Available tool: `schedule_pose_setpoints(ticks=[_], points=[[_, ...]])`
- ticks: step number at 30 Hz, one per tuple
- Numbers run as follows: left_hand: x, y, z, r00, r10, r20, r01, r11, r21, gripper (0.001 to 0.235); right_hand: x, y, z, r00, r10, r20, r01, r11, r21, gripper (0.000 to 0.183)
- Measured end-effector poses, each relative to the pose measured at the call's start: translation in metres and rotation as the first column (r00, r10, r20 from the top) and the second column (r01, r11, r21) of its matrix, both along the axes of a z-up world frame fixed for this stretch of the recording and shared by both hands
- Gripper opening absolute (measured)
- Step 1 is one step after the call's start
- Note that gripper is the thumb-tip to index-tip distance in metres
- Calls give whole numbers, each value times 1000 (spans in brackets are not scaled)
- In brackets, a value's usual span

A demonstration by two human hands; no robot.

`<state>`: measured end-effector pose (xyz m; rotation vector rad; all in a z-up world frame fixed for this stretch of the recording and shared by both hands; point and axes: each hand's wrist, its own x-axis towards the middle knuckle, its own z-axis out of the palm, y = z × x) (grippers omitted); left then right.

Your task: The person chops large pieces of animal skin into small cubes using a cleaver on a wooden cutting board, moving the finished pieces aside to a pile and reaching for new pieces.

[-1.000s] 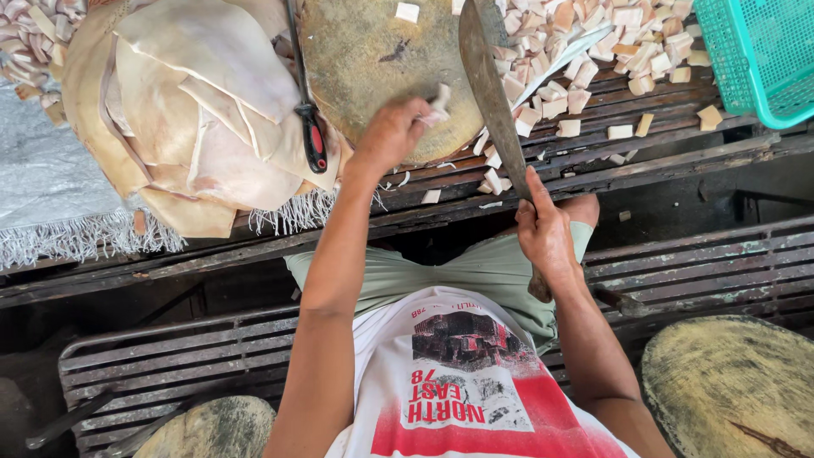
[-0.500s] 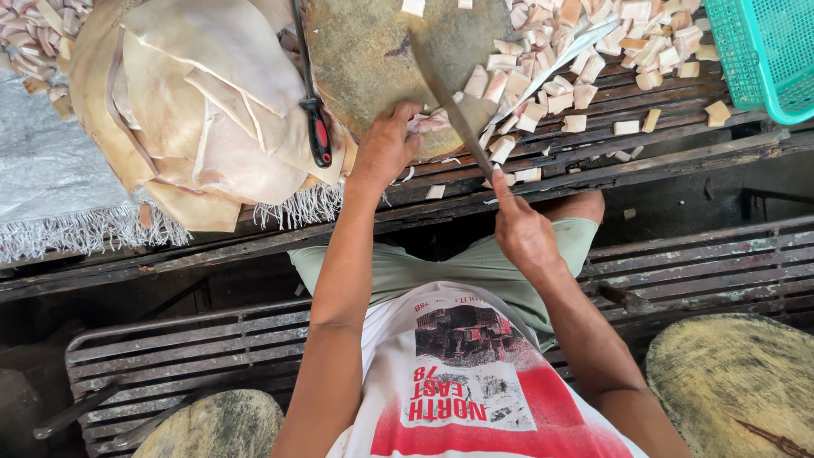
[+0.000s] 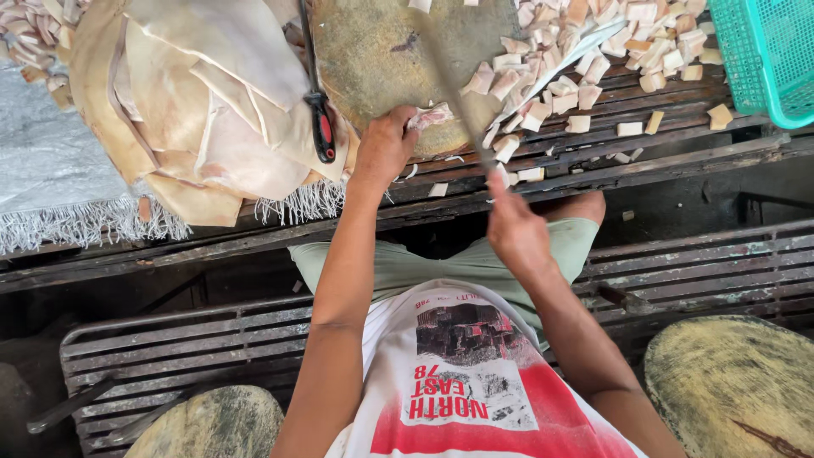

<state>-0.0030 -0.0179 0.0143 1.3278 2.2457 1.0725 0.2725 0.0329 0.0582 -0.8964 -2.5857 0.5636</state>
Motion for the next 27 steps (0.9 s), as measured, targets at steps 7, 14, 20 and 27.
schedule_pose_setpoints(ticks=[7,14,20,27], points=[[3,-3,4,997,-19,-74,20,1000,11,25,19,17,29,983,-33,-180,20,997,-72,65],[13,-20,4,997,44,-70,-42,999,18,35,23,1,22,946,-44,-320,65,996,56,63],[12,-19,-6,981,40,-192,-34,999,35,22,1,-3,-7,998,54,-30,-58,990,-131,73],[13,-27,-4,996,33,-85,-29,999,44,27,33,-7,22,926,-75,-370,28,991,-130,65]])
